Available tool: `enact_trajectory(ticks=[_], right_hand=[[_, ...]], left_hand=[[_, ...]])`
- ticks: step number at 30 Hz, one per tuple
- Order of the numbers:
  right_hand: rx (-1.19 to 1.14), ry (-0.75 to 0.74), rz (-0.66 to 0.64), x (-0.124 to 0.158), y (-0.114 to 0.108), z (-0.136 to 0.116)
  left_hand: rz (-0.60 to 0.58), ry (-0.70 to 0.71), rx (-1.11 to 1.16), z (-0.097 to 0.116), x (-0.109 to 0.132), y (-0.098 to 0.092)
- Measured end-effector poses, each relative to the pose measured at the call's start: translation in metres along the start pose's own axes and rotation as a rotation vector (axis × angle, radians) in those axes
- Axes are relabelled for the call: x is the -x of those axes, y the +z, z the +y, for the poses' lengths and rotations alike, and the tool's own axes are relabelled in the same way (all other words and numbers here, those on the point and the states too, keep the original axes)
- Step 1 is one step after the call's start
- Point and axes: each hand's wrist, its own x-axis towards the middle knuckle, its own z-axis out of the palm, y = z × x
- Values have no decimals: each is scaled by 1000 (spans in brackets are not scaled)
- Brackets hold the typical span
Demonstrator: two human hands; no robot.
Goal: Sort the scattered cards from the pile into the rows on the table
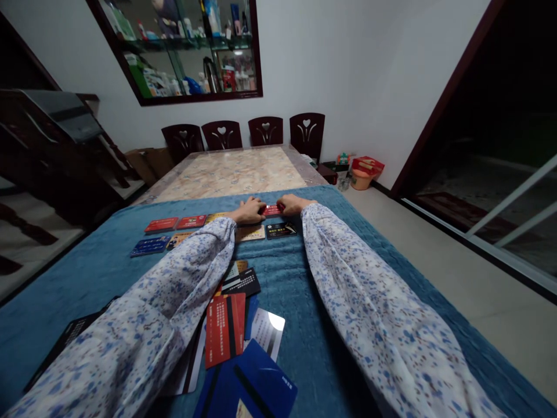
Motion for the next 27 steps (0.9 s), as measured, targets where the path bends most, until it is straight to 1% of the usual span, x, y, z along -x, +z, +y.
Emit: enact_trajectory(ticks=[7,10,16,22,27], right_hand=[[-9,16,16,2,1,-2],[-29,11,56,3,2,-1],[-47,24,76,4,5,3],[-82,18,155,10,6,5],[-87,-10,223,20,3,1]], left_hand=[[1,-2,-19,-1,-1,4],[12,-7,-27,-2,0,6],[61,28,-71,1,13,3],[94,74,-93,1,26,-1],[129,98,-99,-2,39,-2]])
